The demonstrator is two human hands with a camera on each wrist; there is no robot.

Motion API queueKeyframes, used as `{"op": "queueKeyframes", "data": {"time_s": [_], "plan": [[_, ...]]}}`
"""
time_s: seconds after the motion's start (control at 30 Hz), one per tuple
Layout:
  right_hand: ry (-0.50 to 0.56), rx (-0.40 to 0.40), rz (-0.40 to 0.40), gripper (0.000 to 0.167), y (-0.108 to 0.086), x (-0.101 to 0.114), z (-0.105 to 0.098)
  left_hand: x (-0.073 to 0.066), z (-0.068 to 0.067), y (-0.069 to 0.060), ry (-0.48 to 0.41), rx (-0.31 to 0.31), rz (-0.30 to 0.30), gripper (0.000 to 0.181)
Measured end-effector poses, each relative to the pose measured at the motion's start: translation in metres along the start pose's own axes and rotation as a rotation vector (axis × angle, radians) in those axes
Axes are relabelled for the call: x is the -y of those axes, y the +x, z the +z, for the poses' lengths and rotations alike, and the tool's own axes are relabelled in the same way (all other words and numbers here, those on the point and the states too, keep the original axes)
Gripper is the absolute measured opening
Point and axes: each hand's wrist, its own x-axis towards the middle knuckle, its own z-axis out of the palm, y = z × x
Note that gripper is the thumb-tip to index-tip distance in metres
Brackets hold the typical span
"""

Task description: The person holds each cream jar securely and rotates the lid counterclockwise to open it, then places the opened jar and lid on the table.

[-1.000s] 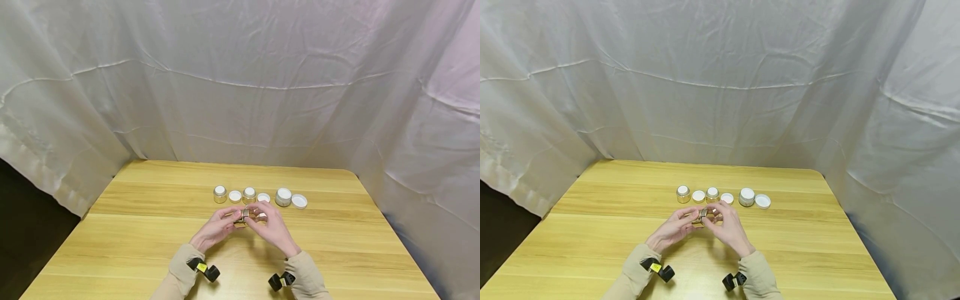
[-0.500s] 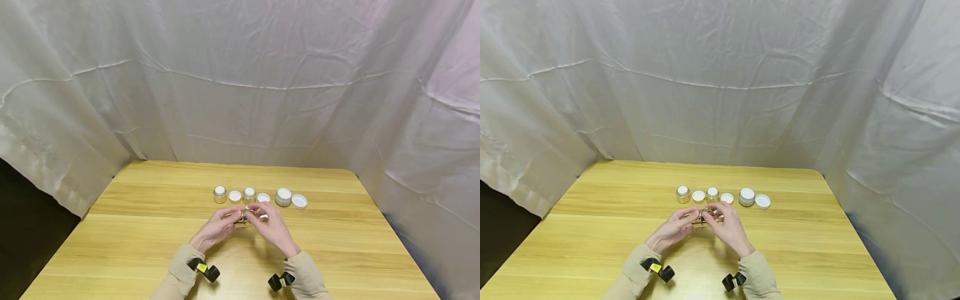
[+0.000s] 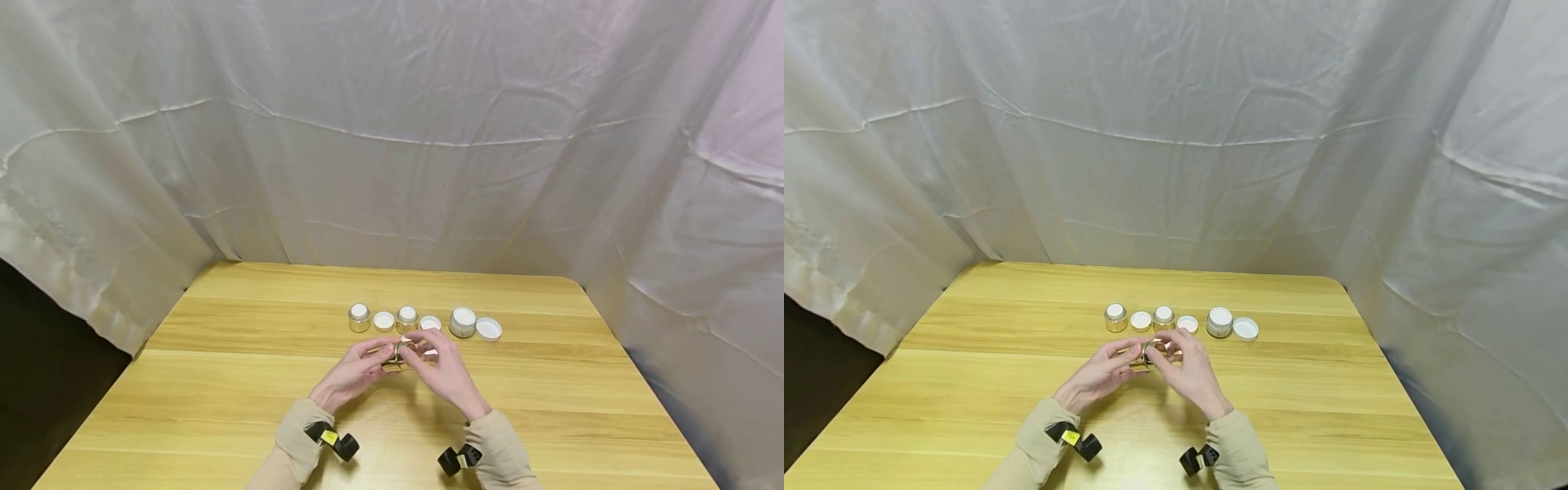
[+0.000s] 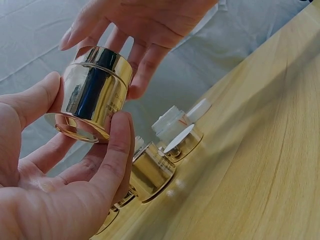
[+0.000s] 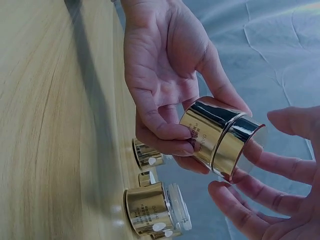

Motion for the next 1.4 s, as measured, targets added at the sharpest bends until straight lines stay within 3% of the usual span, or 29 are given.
{"op": "queueKeyframes", "data": {"time_s": [0.2, 0.53, 0.87, 1.17, 1.4], "plan": [[0.005, -0.006, 0.024, 0.024, 0.0004, -0.0001, 0.0001, 0.0004, 0.0007, 0.0003, -0.006, 0.006, 0.005, 0.021], [0.026, 0.057, -0.054, 0.03, -0.0001, 0.0015, -0.0026, -0.0011, 0.0008, -0.001, -0.003, 0.001, 0.002, 0.02], [-0.003, -0.001, 0.061, 0.025, 0.0004, 0.0016, -0.0006, -0.0027, 0.0026, -0.0009, -0.001, -0.004, -0.001, 0.021], [0.023, 0.079, -0.033, 0.029, 0.0003, -0.001, -0.0031, -0.002, 0.0019, -0.0016, 0.002, -0.004, 0.001, 0.021], [-0.005, 0.024, 0.051, 0.028, 0.0001, 0.0017, -0.0003, -0.0014, 0.0021, -0.0006, -0.007, -0.006, 0.006, 0.02]]}}
